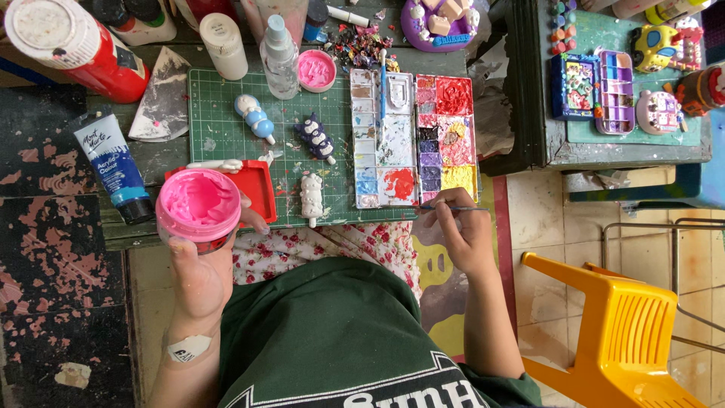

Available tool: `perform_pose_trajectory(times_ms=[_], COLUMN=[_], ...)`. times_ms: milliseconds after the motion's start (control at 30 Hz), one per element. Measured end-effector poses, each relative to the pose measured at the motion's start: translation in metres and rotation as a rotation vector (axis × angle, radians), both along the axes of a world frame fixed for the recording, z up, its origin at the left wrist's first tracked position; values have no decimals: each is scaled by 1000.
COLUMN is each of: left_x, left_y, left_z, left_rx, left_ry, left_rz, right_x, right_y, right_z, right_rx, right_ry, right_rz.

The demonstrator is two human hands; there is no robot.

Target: The person paints small white figurines at a cluttered craft table, holding a brush and applying paint, dipping the brush in a cup of water between strokes, and later switching to pink paint from a jar to continue painting the figurines.

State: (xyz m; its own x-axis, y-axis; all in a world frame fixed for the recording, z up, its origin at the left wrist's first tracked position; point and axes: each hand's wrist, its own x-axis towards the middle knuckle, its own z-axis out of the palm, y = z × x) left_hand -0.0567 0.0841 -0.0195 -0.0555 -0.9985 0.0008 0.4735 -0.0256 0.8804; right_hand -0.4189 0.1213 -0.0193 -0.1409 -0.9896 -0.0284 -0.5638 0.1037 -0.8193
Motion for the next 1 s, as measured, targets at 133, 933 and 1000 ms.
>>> perform_pose_trajectory(times_ms=[133, 933, 1000], left_x=[-1, 1, 1], left_y=[1, 2, 1], left_z=[-1, -5, -6], left_rx=[9, 2, 9], left_ry=[4, 21, 21], left_rz=[6, 11, 18], right_x=[-4, -12, -11], right_y=[-1, 3, 6], right_z=[-14, -33, -35], right_rx=[-42, -59, 27], right_ry=[-253, -379, -403], right_rz=[21, 16, 28])
